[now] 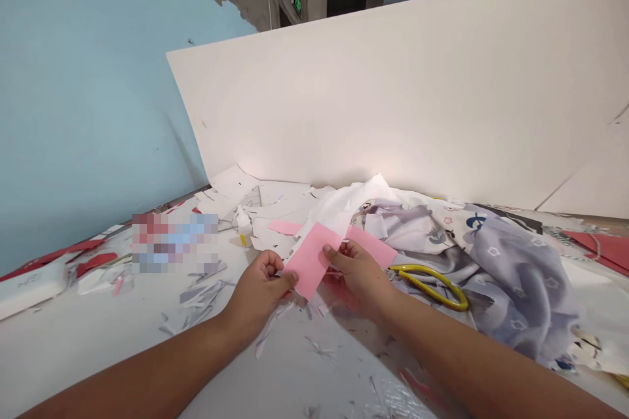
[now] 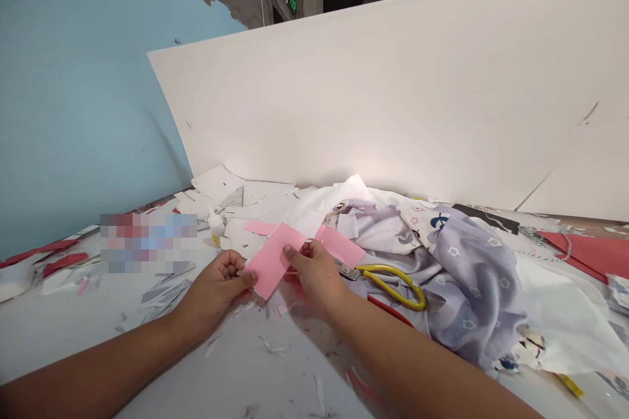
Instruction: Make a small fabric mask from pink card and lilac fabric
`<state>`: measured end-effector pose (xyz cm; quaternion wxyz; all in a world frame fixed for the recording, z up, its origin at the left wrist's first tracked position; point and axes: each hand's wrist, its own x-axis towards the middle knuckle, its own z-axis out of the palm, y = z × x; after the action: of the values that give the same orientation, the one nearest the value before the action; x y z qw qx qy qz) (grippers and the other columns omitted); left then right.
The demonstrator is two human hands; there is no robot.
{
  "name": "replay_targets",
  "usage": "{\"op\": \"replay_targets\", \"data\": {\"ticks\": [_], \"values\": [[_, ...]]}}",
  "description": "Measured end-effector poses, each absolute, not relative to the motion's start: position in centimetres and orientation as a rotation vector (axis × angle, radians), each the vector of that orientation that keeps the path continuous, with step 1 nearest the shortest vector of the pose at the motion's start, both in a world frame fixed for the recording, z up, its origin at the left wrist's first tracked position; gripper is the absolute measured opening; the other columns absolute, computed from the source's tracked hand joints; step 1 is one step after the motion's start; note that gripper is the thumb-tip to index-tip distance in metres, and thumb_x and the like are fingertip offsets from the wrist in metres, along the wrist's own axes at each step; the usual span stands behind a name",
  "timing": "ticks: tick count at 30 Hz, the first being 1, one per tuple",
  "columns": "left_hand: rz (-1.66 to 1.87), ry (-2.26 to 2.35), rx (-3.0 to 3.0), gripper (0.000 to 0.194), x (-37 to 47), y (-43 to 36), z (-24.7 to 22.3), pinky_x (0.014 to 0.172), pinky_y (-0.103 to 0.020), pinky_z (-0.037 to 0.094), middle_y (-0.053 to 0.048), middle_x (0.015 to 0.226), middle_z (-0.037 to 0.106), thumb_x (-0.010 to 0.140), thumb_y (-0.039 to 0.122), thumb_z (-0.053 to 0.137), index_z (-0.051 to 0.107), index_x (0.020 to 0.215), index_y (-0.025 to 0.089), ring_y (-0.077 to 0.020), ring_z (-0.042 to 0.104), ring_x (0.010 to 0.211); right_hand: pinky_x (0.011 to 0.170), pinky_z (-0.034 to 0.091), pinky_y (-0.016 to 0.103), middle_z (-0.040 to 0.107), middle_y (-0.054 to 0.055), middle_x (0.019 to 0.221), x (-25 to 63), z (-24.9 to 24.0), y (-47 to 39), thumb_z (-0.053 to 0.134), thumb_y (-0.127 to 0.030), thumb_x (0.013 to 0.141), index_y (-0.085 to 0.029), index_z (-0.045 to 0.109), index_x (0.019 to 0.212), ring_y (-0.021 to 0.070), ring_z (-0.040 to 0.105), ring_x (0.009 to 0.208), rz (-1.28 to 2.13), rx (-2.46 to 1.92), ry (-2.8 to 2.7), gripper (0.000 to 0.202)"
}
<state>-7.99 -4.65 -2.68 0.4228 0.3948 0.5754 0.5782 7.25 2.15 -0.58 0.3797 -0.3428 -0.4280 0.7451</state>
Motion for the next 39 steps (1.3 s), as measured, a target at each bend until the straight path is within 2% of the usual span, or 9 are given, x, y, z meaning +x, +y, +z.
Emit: {"op": "replay_targets", "data": {"ticks": [4,6,8,12,18,22,29,36,39], "values": [[1.455,1.417,0.973,0.030,-7.9,-4.8,-2.2,0.044,-0.018,0.036,0.009,0.052,0.042,0.062,0.032,0.064,0.037,0.068,0.020,-0.0059,0.045,0.042,0.038,0.039,0.023,0.047,-0.002,0.045,7.9,0.4,1.9,0.054,-0.043,0.074,-0.018,0.043,0.059,0.0117,0.048,0.039,2.099,-1.041,-1.249,0.031],[1.445,1.393,0.964,0.030,-7.9,-4.9,-2.0,0.046,-0.019,0.037,0.009,0.053,0.043,0.063,0.031,0.064,0.037,0.069,0.020,-0.0060,0.047,0.043,0.040,0.042,0.027,0.054,0.005,0.049,8.0,0.7,1.8,0.049,-0.045,0.076,-0.015,0.048,0.062,0.0164,0.055,0.043,2.205,-1.090,-1.322,0.033],[1.419,1.365,0.967,0.029,-7.8,-4.9,-1.8,0.046,-0.019,0.037,0.008,0.054,0.046,0.065,0.030,0.063,0.037,0.070,0.020,-0.0064,0.048,0.044,0.052,0.047,0.028,0.060,0.007,0.058,7.9,0.6,1.7,0.049,-0.042,0.077,-0.013,0.052,0.070,0.0164,0.059,0.052,2.268,-1.015,-1.302,0.030],[1.390,1.331,0.989,0.028,-7.7,-5.1,-2.0,0.046,-0.019,0.036,0.007,0.054,0.047,0.067,0.029,0.062,0.036,0.069,0.020,-0.0065,0.047,0.045,0.064,0.048,0.028,0.064,0.005,0.075,7.3,-0.4,1.5,0.056,-0.027,0.074,-0.016,0.052,0.087,0.0131,0.060,0.063,2.209,-0.689,-1.069,0.018],[1.378,1.381,1.027,0.027,-7.7,-5.0,-2.5,0.046,-0.019,0.034,0.007,0.056,0.050,0.066,0.031,0.061,0.037,0.072,0.021,-0.0076,0.048,0.045,0.054,0.048,0.025,0.060,0.000,0.070,7.1,-1.3,1.5,0.064,-0.015,0.065,-0.018,0.050,0.082,0.0115,0.056,0.057,1.982,-0.808,-0.903,0.022],[1.382,1.416,1.027,0.027,-7.8,-5.0,-2.5,0.045,-0.019,0.032,0.007,0.055,0.050,0.065,0.030,0.061,0.037,0.073,0.021,-0.0066,0.046,0.043,0.047,0.045,0.021,0.056,-0.003,0.063,7.2,-1.4,1.6,0.063,-0.012,0.064,-0.019,0.048,0.082,0.0085,0.050,0.048,1.903,-0.887,-0.866,0.024],[1.296,1.358,1.068,0.027,-7.6,-5.3,-2.1,0.047,-0.019,0.035,0.004,0.063,0.058,0.067,0.027,0.060,0.038,0.080,0.022,-0.0075,0.048,0.048,0.058,0.049,0.026,0.059,0.002,0.068,7.7,-1.6,2.2,0.062,-0.014,0.066,-0.017,0.052,0.082,0.0126,0.056,0.060,1.960,-0.845,-0.884,0.020],[1.243,1.393,1.074,0.028,-7.8,-5.2,-2.2,0.046,-0.020,0.035,0.003,0.059,0.058,0.069,0.028,0.060,0.037,0.084,0.021,-0.0090,0.050,0.046,0.050,0.046,0.021,0.055,-0.002,0.064,7.8,-2.1,2.6,0.055,-0.007,0.070,-0.018,0.050,0.081,0.0088,0.052,0.053,1.962,-0.783,-0.889,0.016],[1.209,1.365,1.034,0.029,-8.0,-5.2,-1.9,0.046,-0.022,0.036,0.002,0.057,0.058,0.070,0.029,0.060,0.037,0.085,0.020,-0.0118,0.054,0.046,0.042,0.042,0.018,0.055,-0.002,0.062,7.8,-2.3,2.5,0.056,-0.011,0.071,-0.019,0.050,0.083,0.0087,0.051,0.049,1.937,-0.794,-0.890,0.016]]}}
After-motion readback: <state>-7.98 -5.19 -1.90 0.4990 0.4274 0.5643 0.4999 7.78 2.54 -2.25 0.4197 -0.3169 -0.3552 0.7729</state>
